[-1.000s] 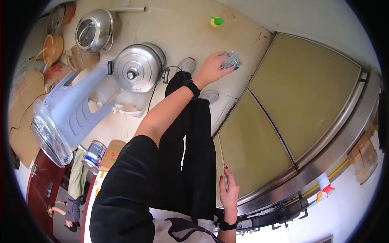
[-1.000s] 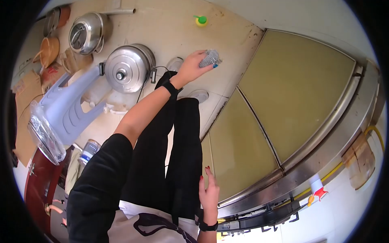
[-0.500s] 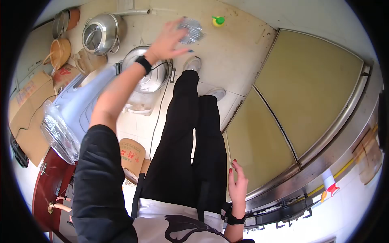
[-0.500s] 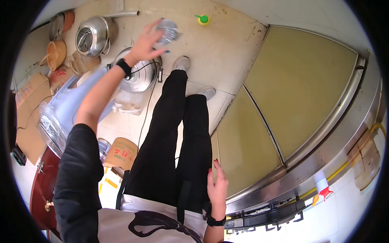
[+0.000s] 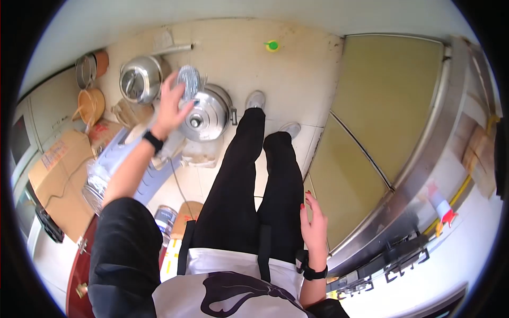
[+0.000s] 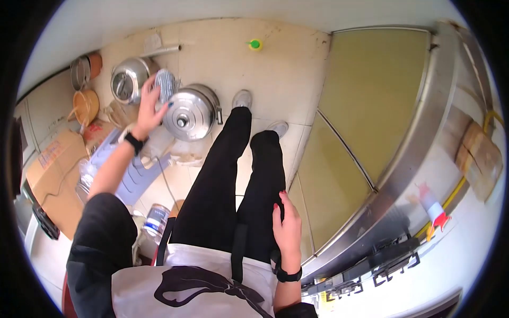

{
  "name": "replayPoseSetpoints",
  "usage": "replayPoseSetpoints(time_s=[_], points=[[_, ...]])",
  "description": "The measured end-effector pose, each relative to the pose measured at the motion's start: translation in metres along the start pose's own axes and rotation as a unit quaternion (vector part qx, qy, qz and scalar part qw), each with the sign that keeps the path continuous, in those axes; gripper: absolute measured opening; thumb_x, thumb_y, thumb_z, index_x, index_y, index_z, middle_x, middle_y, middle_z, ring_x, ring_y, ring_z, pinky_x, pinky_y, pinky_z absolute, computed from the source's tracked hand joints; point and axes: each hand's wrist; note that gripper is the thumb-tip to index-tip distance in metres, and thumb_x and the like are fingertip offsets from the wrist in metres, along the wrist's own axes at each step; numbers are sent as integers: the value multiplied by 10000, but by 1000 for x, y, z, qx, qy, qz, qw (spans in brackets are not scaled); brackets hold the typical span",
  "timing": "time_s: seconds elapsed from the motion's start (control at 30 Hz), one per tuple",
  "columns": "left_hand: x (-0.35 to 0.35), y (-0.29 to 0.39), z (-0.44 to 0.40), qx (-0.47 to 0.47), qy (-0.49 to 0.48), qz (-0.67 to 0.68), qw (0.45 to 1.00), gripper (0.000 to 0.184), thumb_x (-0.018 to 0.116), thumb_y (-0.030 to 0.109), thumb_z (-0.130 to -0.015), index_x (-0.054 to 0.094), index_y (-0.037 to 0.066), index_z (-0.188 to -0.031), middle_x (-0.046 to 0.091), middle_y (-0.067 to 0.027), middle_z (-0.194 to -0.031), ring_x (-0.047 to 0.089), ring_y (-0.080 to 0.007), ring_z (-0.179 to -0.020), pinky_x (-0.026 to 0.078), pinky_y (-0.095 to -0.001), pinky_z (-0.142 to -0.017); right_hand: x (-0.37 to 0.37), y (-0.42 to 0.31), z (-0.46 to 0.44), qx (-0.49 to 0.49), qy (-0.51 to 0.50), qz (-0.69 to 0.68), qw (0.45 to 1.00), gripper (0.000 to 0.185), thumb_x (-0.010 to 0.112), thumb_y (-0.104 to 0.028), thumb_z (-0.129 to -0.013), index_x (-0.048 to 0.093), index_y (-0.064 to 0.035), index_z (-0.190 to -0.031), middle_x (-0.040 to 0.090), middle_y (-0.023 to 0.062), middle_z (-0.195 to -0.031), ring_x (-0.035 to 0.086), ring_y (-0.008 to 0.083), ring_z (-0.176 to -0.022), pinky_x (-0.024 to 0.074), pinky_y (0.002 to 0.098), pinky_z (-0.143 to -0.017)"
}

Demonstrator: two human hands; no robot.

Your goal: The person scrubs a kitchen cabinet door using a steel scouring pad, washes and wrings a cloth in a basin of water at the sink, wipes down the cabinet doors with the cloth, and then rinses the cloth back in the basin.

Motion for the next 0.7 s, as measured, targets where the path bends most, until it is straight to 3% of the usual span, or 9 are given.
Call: replayPoseSetpoints(time_s=[0.23, 0.37, 0.63, 0.7], points=[[-30, 93, 25, -154, -9, 67, 986, 445, 616, 274, -765, 527, -16, -1091, 400, -235, -1252, 340, -377, -1179, 281, -427, -984, -34, -24, 34, -98, 122, 0, 988, 295, 525, -84, -838, 520, -21, -1127, 570, 197, -1118, 541, 352, -1046, 419, 367, -900], [-70, 138, 30, -172, -39, 61, 982, 447, 602, 274, -802, 524, -11, -1136, 393, -213, -1270, 335, -359, -1179, 282, -403, -987, -65, -22, 85, -116, 205, -6, 972, 287, 529, -67, -820, 528, -9, -1101, 572, 201, -1101, 539, 360, -1021, 427, 390, -878], [-136, 230, 27, -91, -103, 206, 969, 367, 527, 288, -872, 593, -59, -970, 619, -174, -918, 568, -270, -922, 416, -325, -823, -36, 79, 259, 81, 285, -43, 954, 307, 521, -118, -826, 518, -11, -1114, 591, 206, -1040, 563, 370, -947, 456, 410, -818], [-139, 270, 24, -58, -154, 177, 970, 366, 529, 291, -872, 593, -54, -974, 615, -181, -947, 566, -263, -924, 419, -323, -814, -7, 104, 302, 124, 327, -57, 935, 304, 523, -114, -822, 519, -8, -1106, 593, 204, -1032, 565, 371, -935, 459, 412, -809]])
Point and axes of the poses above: each hand's wrist, its own z-axis away from the middle knuckle, its own x-axis out of the palm, y = z × x
